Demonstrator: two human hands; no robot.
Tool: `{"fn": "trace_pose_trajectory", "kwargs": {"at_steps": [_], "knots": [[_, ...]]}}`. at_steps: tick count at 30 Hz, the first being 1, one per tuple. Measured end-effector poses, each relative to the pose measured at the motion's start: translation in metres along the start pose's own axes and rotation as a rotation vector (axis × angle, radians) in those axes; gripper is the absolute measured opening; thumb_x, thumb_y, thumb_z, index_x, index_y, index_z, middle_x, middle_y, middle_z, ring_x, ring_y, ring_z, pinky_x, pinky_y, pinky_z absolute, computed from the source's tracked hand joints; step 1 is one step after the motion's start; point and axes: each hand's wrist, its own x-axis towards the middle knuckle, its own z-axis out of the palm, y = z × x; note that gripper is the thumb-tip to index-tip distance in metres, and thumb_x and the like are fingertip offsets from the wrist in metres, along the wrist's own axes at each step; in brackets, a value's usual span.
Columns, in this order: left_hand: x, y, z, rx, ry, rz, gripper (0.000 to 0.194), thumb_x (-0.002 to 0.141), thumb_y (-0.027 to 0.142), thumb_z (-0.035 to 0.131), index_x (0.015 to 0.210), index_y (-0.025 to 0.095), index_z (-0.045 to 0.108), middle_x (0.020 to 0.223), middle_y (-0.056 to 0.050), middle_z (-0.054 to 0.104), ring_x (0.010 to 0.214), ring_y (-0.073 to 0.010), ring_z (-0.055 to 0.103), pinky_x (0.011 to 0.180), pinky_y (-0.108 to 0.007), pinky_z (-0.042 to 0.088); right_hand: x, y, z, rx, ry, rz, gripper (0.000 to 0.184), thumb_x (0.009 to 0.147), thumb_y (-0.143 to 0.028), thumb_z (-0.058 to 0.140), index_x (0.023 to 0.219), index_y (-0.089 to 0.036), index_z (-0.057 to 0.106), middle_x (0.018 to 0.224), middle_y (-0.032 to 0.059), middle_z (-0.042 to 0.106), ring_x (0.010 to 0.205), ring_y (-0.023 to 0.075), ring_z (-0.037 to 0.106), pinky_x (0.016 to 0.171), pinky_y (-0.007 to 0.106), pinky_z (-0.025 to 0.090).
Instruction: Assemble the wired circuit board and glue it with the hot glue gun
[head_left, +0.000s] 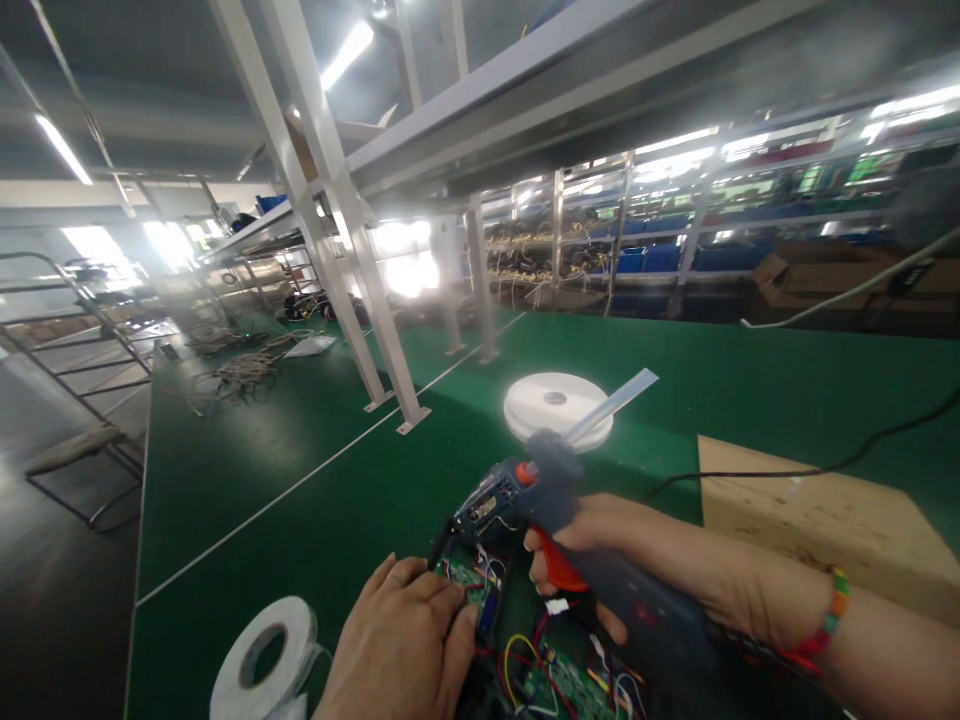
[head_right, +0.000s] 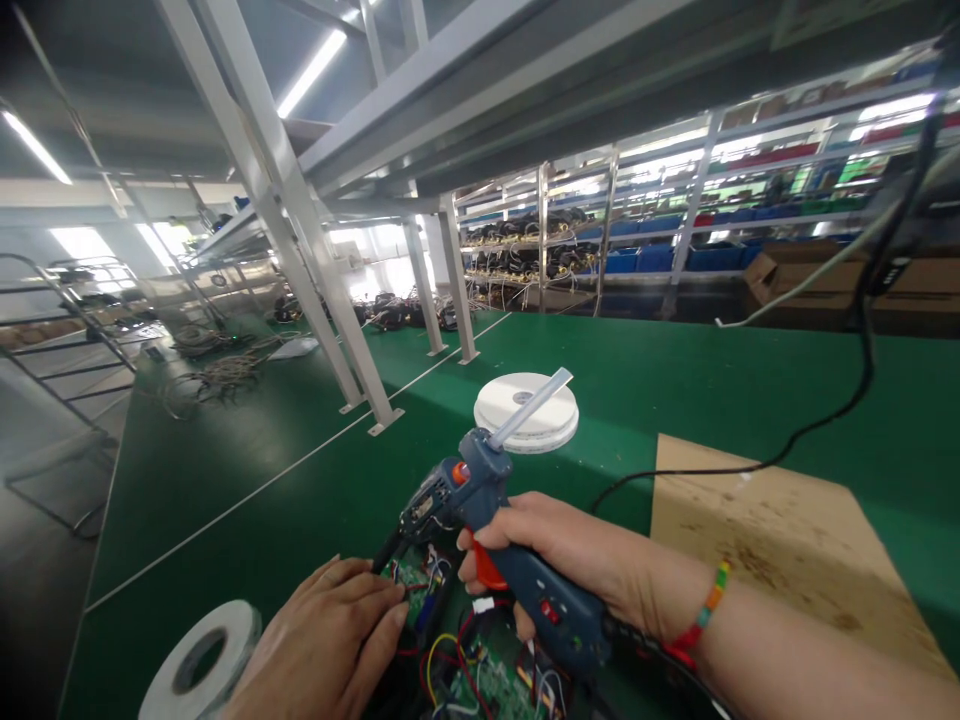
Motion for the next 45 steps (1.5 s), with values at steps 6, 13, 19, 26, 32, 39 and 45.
{"fn": "trace_pose_trajectory", "kwargs": {"at_steps": [6, 13, 19, 26, 32, 39, 45], "knots": [[-0.001, 0.000, 0.001, -0.011, 0.006, 0.022, 0.057, 0.095, 0.044, 0.016, 0.114, 0.032, 0.068, 0.125, 0.005, 0.065, 0.130, -0.0196, 0.049, 0.127, -0.045, 0.030, 0.001, -0.007, 0.001, -0.084, -0.058, 0.011, 0.065, 0.074, -0.058, 0.055, 0.115, -0.008, 0.052, 0.108, 0.0120, 0.059, 0.066, 0.0040, 0.056, 0.052, 0.012, 0.046], [-0.002, 0.001, -0.002, -0.011, -0.010, -0.009, 0.054, 0.094, 0.046, 0.019, 0.117, 0.034, 0.067, 0.128, 0.006, 0.063, 0.134, -0.0206, 0.048, 0.126, -0.046, 0.033, 0.006, -0.017, 0.007, -0.111, -0.075, 0.041, 0.067, 0.067, -0.061, 0.059, 0.106, -0.007, 0.052, 0.100, 0.0099, 0.059, 0.064, 0.0041, 0.056, 0.050, 0.012, 0.046], [-0.003, 0.000, -0.003, -0.010, -0.017, -0.008, 0.052, 0.094, 0.047, 0.021, 0.117, 0.036, 0.066, 0.129, 0.007, 0.063, 0.137, -0.0201, 0.046, 0.126, -0.046, 0.036, 0.016, -0.014, 0.005, -0.133, -0.093, 0.042, 0.063, 0.069, -0.057, 0.057, 0.106, -0.007, 0.051, 0.100, 0.0112, 0.059, 0.066, 0.0055, 0.058, 0.049, 0.011, 0.045], [-0.001, 0.001, -0.003, -0.005, -0.011, -0.012, 0.052, 0.094, 0.047, 0.021, 0.119, 0.037, 0.066, 0.129, 0.007, 0.063, 0.137, -0.0201, 0.046, 0.126, -0.045, 0.035, 0.016, -0.016, 0.008, -0.179, -0.070, 0.085, 0.046, 0.081, -0.045, 0.044, 0.107, -0.007, 0.049, 0.098, 0.0121, 0.061, 0.056, -0.0002, 0.052, 0.052, 0.008, 0.044], [-0.001, 0.000, -0.003, -0.002, -0.016, -0.011, 0.053, 0.095, 0.047, 0.020, 0.121, 0.038, 0.064, 0.129, 0.008, 0.063, 0.138, -0.0195, 0.045, 0.127, -0.046, 0.034, 0.019, -0.013, 0.007, -0.188, -0.080, 0.088, 0.047, 0.080, -0.047, 0.045, 0.103, -0.006, 0.051, 0.099, 0.0125, 0.061, 0.061, 0.0000, 0.054, 0.056, 0.007, 0.046], [-0.001, 0.001, -0.003, -0.005, -0.003, -0.011, 0.053, 0.094, 0.048, 0.020, 0.120, 0.037, 0.065, 0.130, 0.007, 0.062, 0.138, -0.0203, 0.045, 0.125, -0.046, 0.036, 0.017, -0.011, 0.007, -0.190, -0.041, 0.114, 0.050, 0.077, -0.049, 0.046, 0.105, -0.008, 0.051, 0.093, 0.0089, 0.058, 0.060, 0.0031, 0.054, 0.052, 0.012, 0.046], [-0.001, 0.001, -0.001, -0.004, 0.000, -0.020, 0.051, 0.095, 0.046, 0.021, 0.118, 0.038, 0.065, 0.128, 0.008, 0.063, 0.138, -0.0197, 0.046, 0.126, -0.045, 0.036, 0.020, -0.009, 0.005, -0.215, -0.071, 0.108, 0.055, 0.076, -0.053, 0.048, 0.106, -0.008, 0.051, 0.093, 0.0090, 0.060, 0.057, 0.0001, 0.051, 0.054, 0.010, 0.047]]}}
